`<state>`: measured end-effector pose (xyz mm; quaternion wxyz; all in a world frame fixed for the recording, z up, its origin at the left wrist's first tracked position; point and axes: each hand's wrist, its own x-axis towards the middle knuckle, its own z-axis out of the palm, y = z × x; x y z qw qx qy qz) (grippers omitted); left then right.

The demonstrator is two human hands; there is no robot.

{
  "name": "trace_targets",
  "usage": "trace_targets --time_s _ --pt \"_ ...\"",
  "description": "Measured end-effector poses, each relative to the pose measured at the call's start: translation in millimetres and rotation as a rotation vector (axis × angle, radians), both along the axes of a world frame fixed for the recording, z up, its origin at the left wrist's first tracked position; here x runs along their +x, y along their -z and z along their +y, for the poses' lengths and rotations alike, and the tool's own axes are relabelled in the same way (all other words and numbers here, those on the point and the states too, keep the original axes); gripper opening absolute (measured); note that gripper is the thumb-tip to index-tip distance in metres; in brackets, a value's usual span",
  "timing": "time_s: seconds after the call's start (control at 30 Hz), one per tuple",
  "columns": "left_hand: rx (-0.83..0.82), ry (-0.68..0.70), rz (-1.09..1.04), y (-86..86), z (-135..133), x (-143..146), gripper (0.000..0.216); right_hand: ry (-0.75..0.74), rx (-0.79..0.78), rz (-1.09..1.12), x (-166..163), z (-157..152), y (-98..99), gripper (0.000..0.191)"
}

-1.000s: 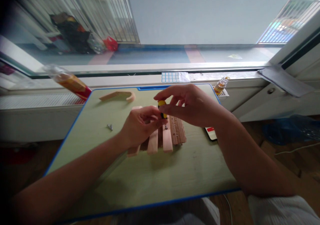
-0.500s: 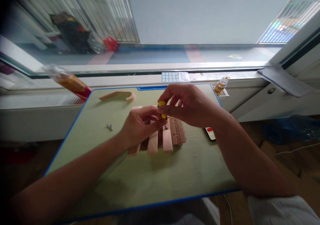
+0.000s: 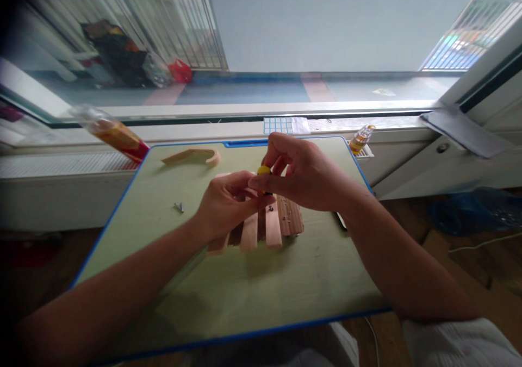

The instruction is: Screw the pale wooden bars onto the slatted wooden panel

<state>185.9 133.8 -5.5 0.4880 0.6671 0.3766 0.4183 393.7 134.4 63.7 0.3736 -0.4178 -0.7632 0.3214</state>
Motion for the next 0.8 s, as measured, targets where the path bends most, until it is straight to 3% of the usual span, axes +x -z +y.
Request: trace_targets --time_s 0.43,0.8 --pt "0.035 -0.016 0.024 -2.5 -1.7 -2.2 0.017 0.002 -0.015 0.031 -3.7 0.6 3.3 0.035" --pt "0.110 0.017 0.059 -2.8 -0.4 -3.2 0.012 -0.089 -0.010 -0.116 8.7 -1.4 -11.7 0.029"
